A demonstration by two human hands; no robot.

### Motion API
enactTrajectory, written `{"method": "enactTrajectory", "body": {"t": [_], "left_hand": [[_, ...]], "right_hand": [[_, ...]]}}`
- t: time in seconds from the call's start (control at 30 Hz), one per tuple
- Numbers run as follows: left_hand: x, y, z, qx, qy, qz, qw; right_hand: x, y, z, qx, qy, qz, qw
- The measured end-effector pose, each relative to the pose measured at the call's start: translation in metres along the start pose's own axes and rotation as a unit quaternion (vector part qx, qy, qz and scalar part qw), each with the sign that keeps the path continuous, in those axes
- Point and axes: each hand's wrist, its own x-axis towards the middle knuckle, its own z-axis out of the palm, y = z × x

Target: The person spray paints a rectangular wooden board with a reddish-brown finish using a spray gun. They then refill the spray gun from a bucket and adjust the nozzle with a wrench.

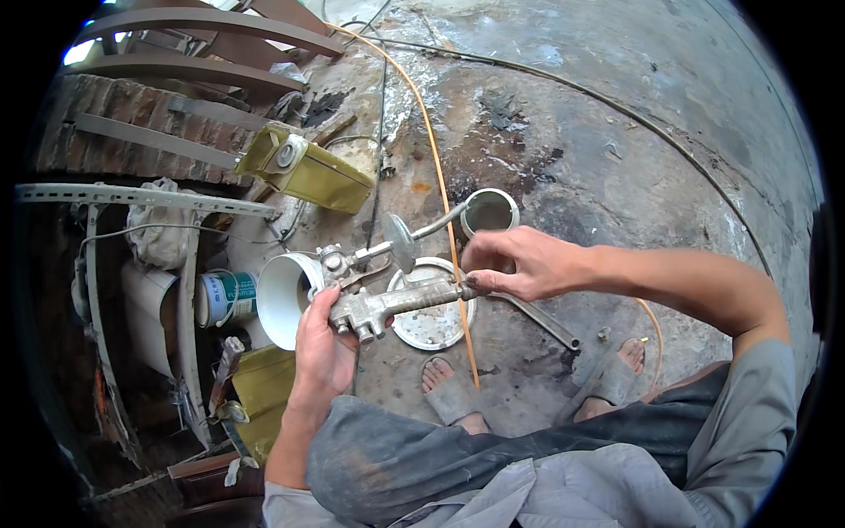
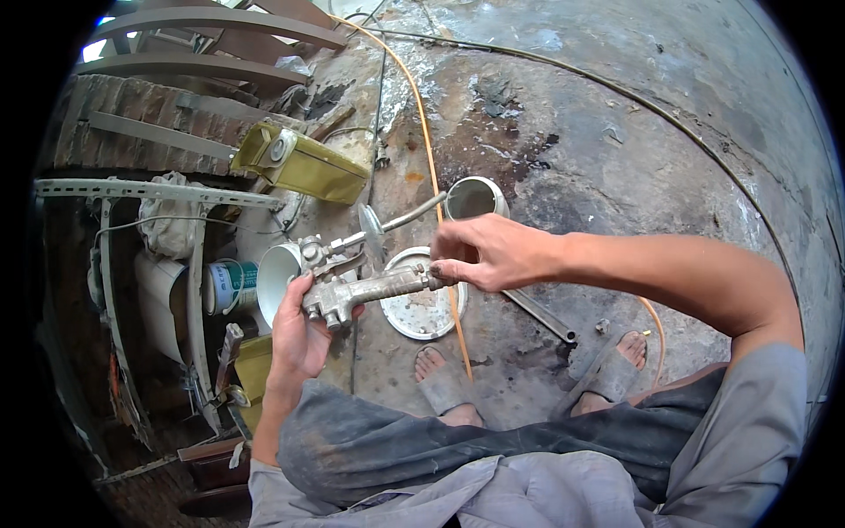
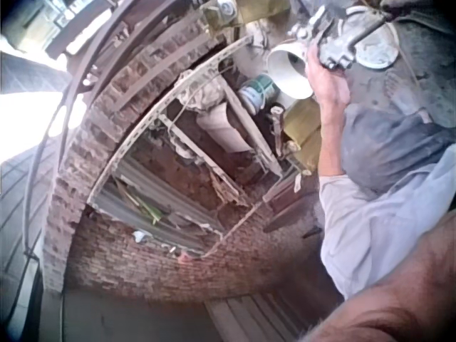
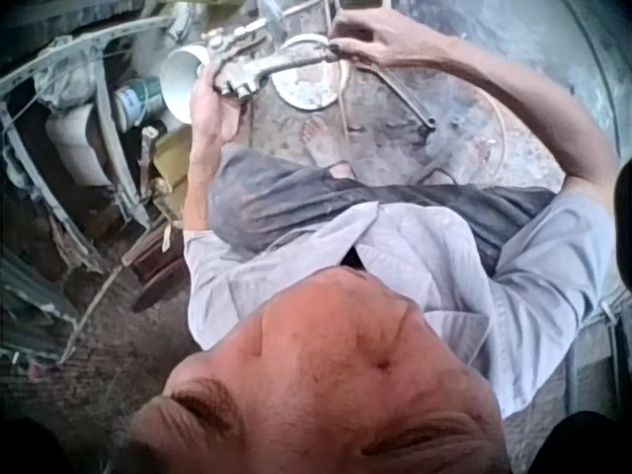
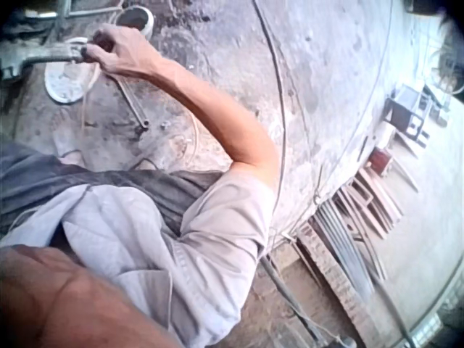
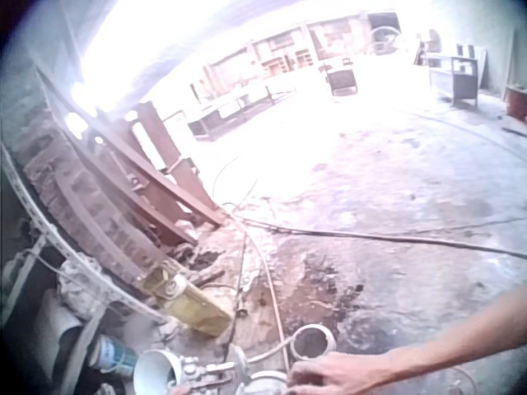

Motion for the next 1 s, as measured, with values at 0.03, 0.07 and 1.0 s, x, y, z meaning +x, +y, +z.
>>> {"method": "enactTrajectory", "body": {"t": [0.03, 0.07, 1.0], "left_hand": [[0.002, -0.004, -0.003, -0.015, 0.018, 0.004, 1.000], [0.001, -0.007, -0.005, -0.031, 0.038, 0.009, 0.999], [0.032, -0.055, 0.008, -0.215, -0.019, -0.030, 0.976]], "right_hand": [[0.003, -0.010, -0.004, 0.139, -0.096, 0.160, 0.973], [0.006, -0.006, -0.001, 0.167, -0.139, 0.154, 0.964], [-0.023, -0.039, 0.052, 0.408, -0.058, 0.370, 0.832]]}}
